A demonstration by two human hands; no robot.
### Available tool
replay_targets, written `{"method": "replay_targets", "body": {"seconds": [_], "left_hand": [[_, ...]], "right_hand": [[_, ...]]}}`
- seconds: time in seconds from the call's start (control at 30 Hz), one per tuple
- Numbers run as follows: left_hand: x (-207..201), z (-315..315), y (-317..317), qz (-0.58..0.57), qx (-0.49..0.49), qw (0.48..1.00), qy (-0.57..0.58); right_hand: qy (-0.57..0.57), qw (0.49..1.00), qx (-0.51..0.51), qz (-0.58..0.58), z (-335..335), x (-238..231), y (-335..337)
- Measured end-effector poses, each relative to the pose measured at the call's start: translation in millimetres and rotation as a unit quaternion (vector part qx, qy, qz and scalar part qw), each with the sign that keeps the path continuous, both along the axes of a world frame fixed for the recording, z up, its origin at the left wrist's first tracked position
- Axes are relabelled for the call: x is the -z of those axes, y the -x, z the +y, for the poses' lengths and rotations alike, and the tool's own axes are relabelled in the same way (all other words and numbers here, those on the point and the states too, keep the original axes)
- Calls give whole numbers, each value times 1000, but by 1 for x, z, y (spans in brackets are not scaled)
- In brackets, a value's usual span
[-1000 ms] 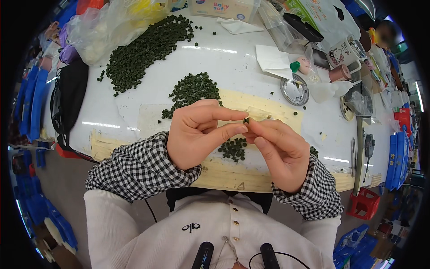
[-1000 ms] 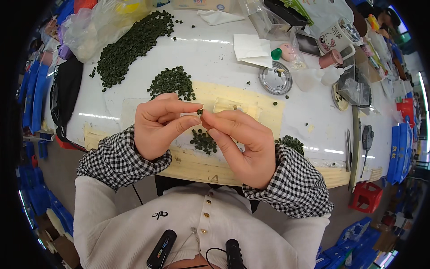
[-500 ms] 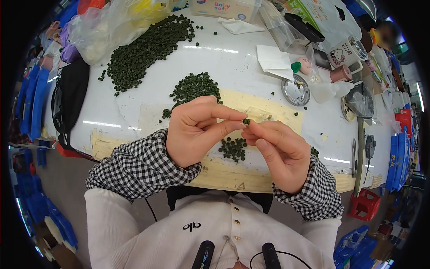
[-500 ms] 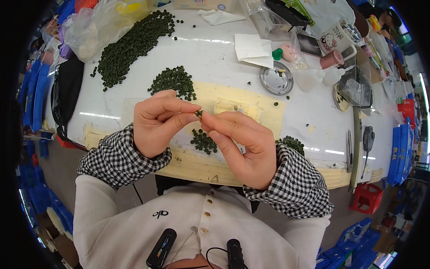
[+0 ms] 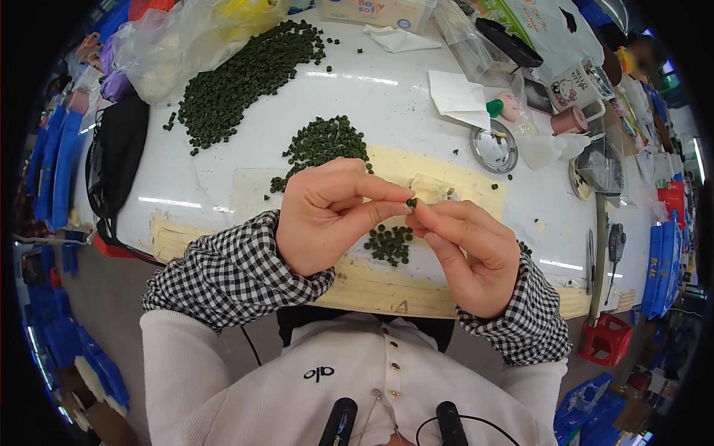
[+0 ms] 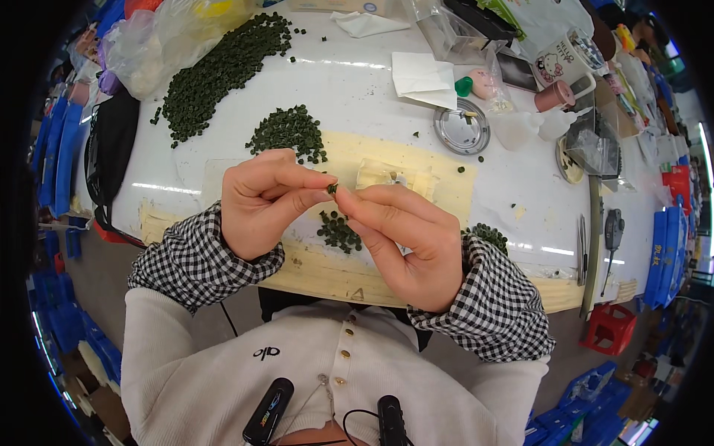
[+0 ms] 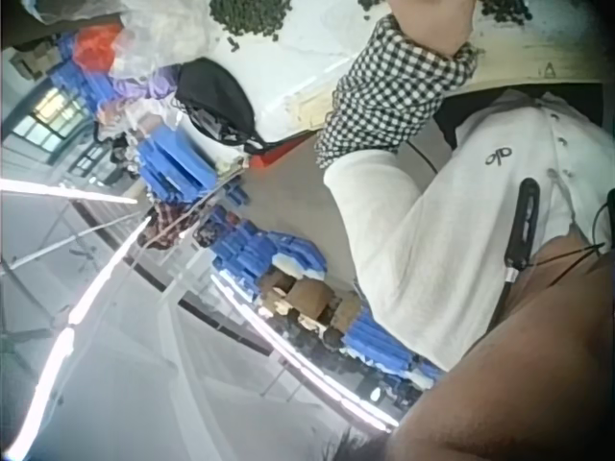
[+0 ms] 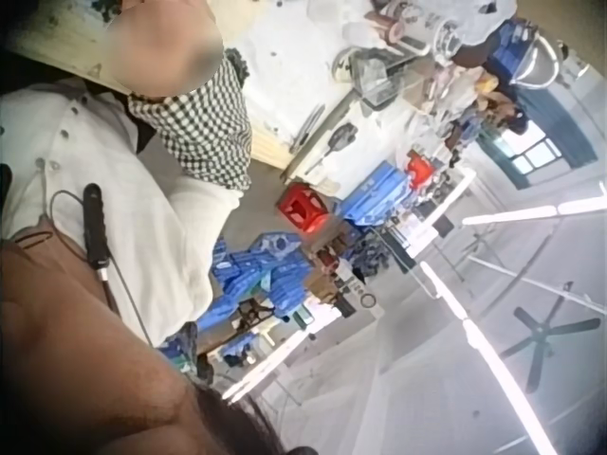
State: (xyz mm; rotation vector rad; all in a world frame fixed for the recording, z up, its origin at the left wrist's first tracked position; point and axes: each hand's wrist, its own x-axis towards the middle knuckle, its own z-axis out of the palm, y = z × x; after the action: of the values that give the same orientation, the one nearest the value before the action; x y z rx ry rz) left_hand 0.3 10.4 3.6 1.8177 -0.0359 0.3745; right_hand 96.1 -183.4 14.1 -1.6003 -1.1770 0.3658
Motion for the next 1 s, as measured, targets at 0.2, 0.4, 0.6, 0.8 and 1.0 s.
{"method": "replay_targets", "body": {"seconds": [0.2, 0.4, 0.6, 0.8, 1.0], "left_hand": [[0, 0, 0, 25, 10, 999, 19], [-2, 0, 0, 43, 4, 999, 14], [-1, -1, -1, 75, -8, 996, 36], [2, 2, -1, 43, 11, 999, -29], [-1, -4, -1, 84, 3, 996, 30]], "right_hand": [[17, 998, -1, -61, -1, -4, -3], [26, 986, 95, -131, -5, -16, -10], [88, 963, 161, -199, -10, -15, -29], [93, 963, 143, -208, -1, -3, -30], [-5, 956, 192, -221, -6, -15, -26]]}}
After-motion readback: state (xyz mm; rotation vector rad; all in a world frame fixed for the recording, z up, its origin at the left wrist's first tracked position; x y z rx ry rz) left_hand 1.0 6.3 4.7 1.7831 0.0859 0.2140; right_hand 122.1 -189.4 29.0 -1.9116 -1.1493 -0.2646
